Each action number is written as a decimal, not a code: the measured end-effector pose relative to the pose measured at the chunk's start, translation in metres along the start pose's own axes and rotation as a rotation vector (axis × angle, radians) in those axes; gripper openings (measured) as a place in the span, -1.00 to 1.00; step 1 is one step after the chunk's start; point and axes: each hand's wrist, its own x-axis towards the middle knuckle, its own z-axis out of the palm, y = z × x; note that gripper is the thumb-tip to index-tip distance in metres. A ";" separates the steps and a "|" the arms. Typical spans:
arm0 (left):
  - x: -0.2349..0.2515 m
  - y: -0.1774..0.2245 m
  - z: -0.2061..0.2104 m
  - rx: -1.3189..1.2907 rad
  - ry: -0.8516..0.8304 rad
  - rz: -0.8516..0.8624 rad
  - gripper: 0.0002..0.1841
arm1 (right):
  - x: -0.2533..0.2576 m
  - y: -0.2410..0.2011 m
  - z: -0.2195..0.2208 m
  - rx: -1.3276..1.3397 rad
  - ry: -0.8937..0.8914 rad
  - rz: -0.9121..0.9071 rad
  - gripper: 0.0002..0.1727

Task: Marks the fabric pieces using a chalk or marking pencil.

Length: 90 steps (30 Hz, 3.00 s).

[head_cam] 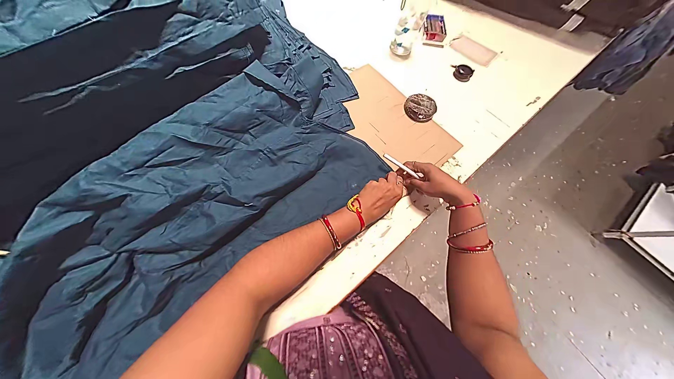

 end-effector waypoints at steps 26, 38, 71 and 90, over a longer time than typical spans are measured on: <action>-0.055 -0.072 -0.060 0.067 -0.644 -0.090 0.10 | 0.064 -0.004 -0.021 -0.213 -0.141 0.008 -0.79; -0.057 -0.056 -0.064 0.047 -0.590 -0.150 -0.11 | 0.151 0.006 -0.077 -0.396 0.607 0.510 0.15; -0.536 -0.096 0.141 -0.274 1.085 -1.021 -0.79 | -0.024 -0.154 0.129 -0.856 0.292 -0.097 -0.29; -0.556 -0.104 0.133 -0.414 1.008 -1.222 -0.69 | -0.094 -0.355 0.415 -1.054 -1.149 -0.769 -0.23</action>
